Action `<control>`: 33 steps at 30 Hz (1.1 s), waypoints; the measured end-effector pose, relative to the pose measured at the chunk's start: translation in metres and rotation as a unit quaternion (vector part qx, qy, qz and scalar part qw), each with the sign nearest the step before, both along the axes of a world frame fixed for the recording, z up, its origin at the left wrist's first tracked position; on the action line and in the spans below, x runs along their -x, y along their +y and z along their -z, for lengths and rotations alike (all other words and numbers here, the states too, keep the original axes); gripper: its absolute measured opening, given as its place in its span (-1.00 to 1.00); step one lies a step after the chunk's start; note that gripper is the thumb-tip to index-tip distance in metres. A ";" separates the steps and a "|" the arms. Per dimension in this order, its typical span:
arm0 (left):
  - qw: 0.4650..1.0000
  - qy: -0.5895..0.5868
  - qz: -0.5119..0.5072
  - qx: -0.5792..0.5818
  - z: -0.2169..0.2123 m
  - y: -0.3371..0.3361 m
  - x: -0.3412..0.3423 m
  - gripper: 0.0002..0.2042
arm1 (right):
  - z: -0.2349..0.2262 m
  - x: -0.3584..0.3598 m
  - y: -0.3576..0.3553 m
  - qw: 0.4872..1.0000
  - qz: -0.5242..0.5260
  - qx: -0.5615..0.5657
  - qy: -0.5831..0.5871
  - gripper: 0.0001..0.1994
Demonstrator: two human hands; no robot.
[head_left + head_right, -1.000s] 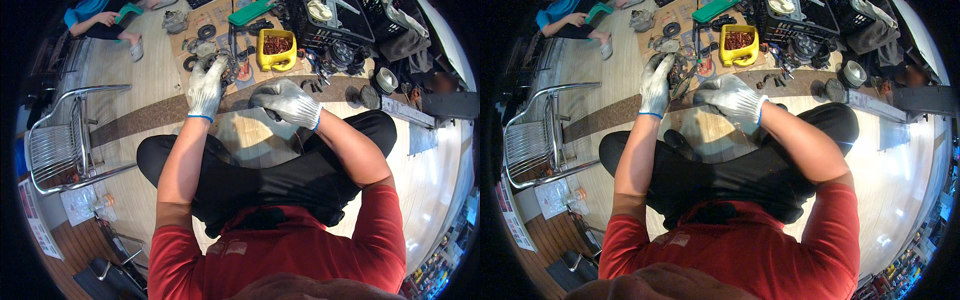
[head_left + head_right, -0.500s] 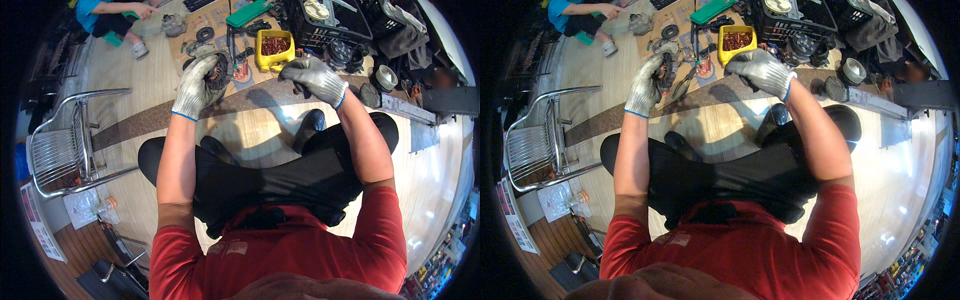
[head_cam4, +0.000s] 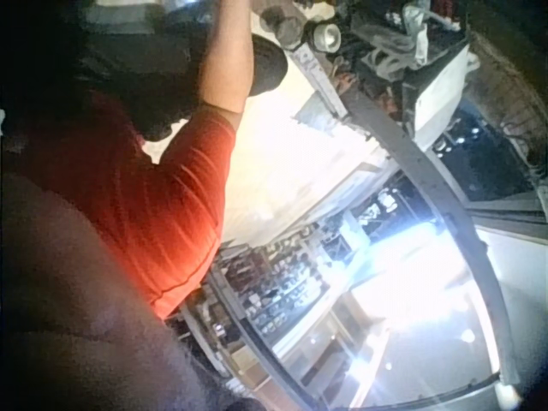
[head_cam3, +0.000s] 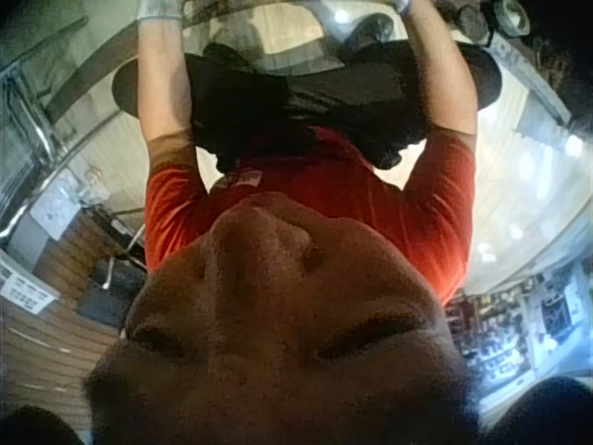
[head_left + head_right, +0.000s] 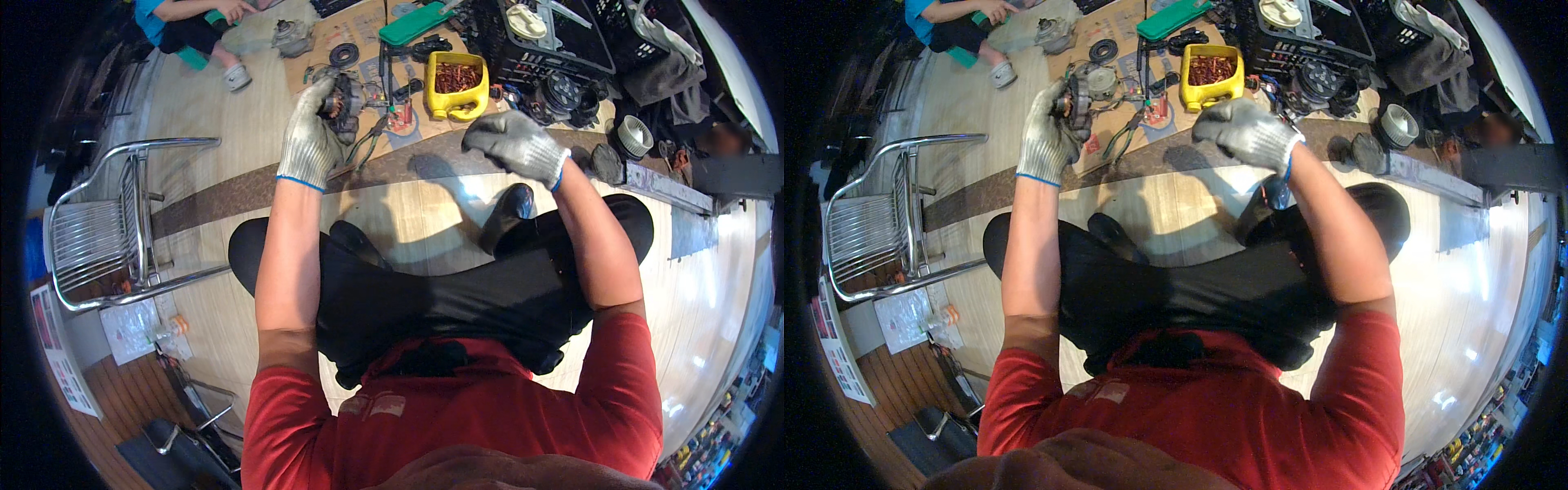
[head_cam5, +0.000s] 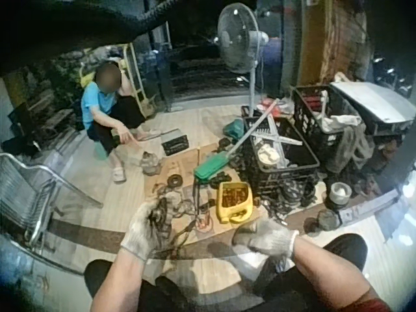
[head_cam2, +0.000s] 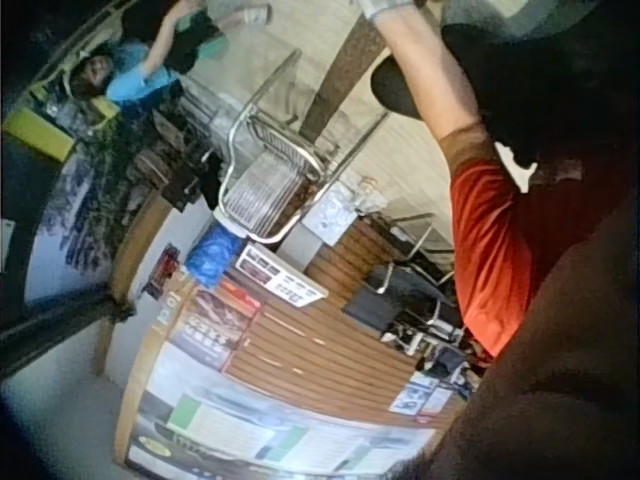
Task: The person uses pliers to pull a wire through a mechanical component and then wraps thin wire around the copper coils of a motor stator while sitting among various automotive tools and parts.
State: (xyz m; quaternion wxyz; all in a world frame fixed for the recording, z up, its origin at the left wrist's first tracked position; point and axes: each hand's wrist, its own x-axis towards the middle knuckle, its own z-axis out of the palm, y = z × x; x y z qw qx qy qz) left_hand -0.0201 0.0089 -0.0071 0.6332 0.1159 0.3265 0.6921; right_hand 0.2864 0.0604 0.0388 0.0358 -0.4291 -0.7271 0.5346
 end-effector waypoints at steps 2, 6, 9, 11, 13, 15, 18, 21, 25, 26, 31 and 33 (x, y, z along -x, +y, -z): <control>0.995 -0.049 -0.078 0.039 -0.008 0.006 -0.002 -0.81 | 0.005 0.004 -0.013 0.994 -0.096 -0.051 0.031 -0.75; 0.993 0.025 -0.077 0.080 -0.007 0.001 0.000 -0.82 | -0.005 0.017 -0.043 0.991 -0.117 0.053 -0.026 -0.72; 0.992 0.051 -0.078 0.082 -0.008 -0.003 -0.007 -0.86 | -0.008 0.014 -0.041 0.985 -0.168 0.047 -0.019 -0.62; 0.990 0.073 -0.081 0.086 -0.009 -0.006 -0.012 -0.84 | -0.005 0.009 -0.035 0.978 -0.207 -0.019 -0.025 -0.49; 0.991 0.108 -0.050 0.062 -0.011 -0.008 -0.020 -0.83 | -0.004 0.011 -0.029 0.976 -0.203 -0.069 0.036 -0.46; 0.983 0.167 -0.036 0.063 -0.012 -0.010 -0.029 -0.77 | -0.009 0.019 -0.027 0.989 -0.145 -0.028 0.004 -0.49; 0.965 0.254 -0.033 0.065 -0.017 -0.014 -0.050 -0.64 | 0.003 0.035 -0.027 0.992 -0.086 -0.014 0.088 -0.56; 0.947 0.316 -0.007 0.051 -0.020 -0.018 -0.063 -0.56 | 0.014 0.053 -0.033 0.985 0.015 0.062 0.161 -0.65; 0.923 0.380 -0.003 0.052 -0.005 -0.015 -0.067 -0.60 | 0.013 0.065 -0.043 0.946 0.097 0.265 0.158 -0.74; 0.914 0.402 -0.010 0.057 -0.004 -0.015 -0.070 -0.58 | 0.033 0.062 -0.042 0.986 -0.036 0.039 0.159 -0.77; 0.792 0.605 -0.058 0.058 -0.021 -0.024 -0.069 -0.44 | 0.033 0.068 -0.050 0.985 0.056 0.000 0.161 -0.72; 0.763 0.638 -0.098 0.039 -0.015 -0.019 -0.068 -0.41 | 0.028 0.071 -0.054 0.970 0.112 0.100 0.188 -0.73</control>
